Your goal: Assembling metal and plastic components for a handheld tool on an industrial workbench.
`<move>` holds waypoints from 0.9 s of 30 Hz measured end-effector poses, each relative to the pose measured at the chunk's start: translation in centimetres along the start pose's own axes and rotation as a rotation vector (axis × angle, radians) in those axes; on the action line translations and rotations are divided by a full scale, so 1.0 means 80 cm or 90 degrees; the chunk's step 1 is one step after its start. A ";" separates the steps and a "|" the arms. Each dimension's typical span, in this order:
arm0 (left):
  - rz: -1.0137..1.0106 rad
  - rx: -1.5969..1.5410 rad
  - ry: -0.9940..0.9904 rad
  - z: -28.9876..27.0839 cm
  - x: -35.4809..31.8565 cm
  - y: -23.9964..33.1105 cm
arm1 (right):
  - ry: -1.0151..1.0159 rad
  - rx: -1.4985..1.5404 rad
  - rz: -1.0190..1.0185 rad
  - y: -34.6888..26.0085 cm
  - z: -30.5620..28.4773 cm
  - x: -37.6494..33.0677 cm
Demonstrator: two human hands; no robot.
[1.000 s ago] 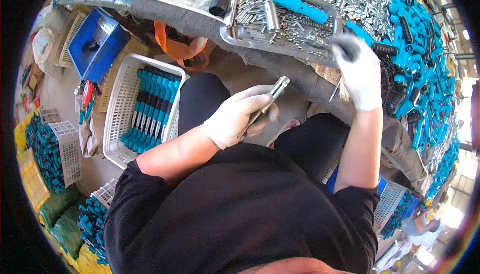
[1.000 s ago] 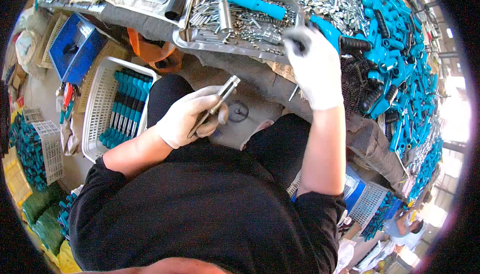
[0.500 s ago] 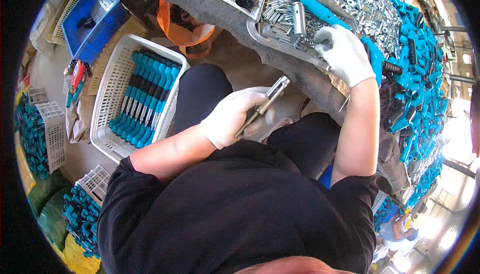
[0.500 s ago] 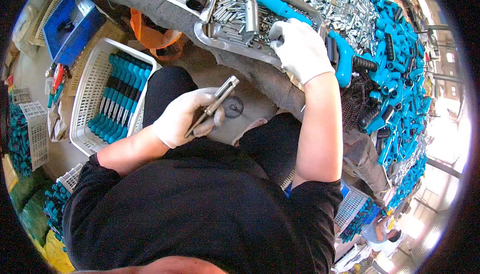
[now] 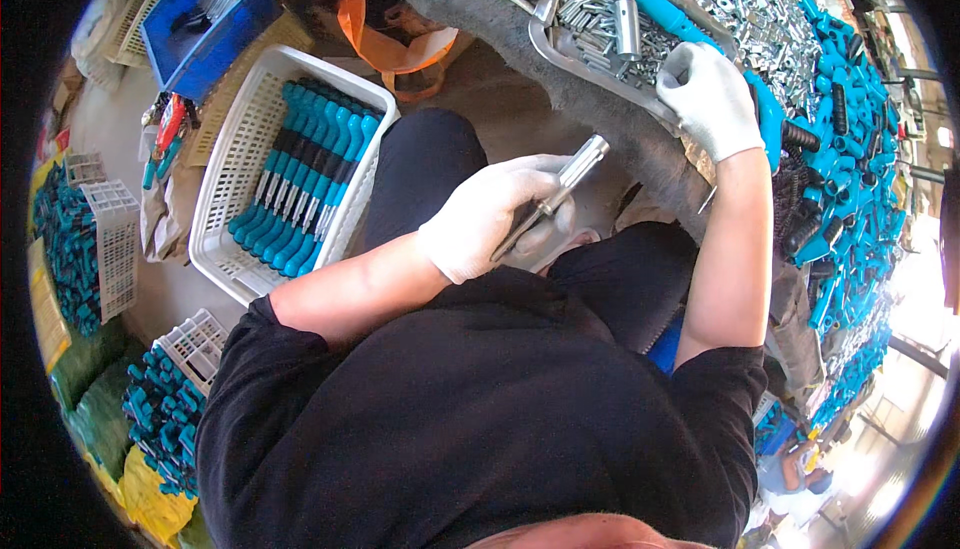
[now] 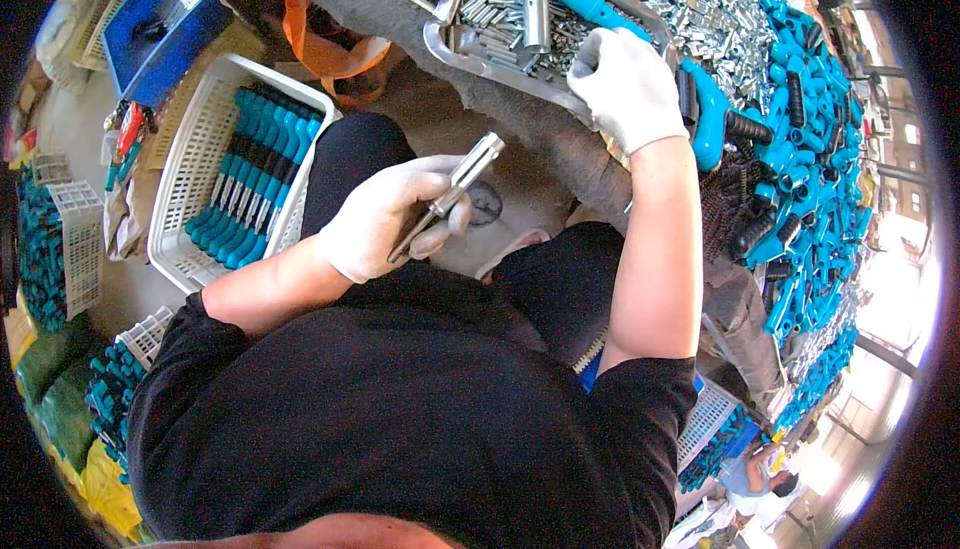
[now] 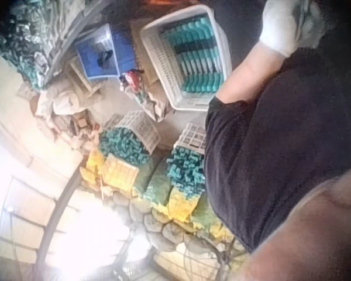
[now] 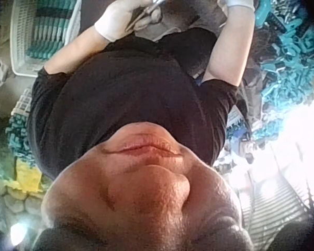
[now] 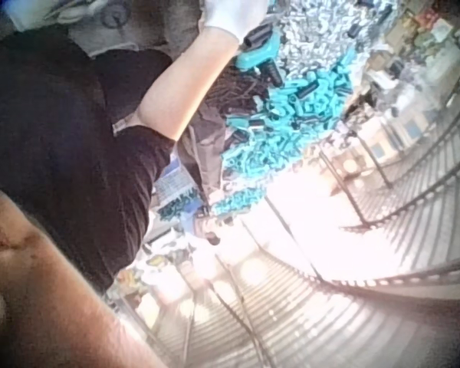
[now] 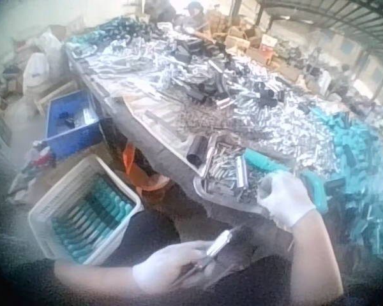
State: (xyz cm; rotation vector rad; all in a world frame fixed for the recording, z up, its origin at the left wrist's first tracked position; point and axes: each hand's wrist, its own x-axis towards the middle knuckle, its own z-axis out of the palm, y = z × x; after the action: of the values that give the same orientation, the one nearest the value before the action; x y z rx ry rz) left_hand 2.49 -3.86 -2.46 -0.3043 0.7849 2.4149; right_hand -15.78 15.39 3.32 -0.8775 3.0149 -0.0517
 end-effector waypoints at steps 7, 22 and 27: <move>0.129 0.232 0.034 0.013 -0.005 -0.010 | 0.212 0.351 0.103 -0.004 -0.009 -0.031; 0.289 0.535 0.075 0.032 -0.001 -0.036 | 0.239 0.614 -0.010 -0.100 0.059 -0.170; 0.331 0.612 0.084 0.034 -0.002 -0.049 | 0.274 0.862 0.128 -0.102 0.072 -0.180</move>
State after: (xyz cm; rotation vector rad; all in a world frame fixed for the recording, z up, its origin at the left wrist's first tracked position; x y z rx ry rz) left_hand 4.83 0.26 -2.05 0.1525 2.1530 2.1262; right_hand 0.82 16.07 -2.32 -0.3749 2.3422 -2.1014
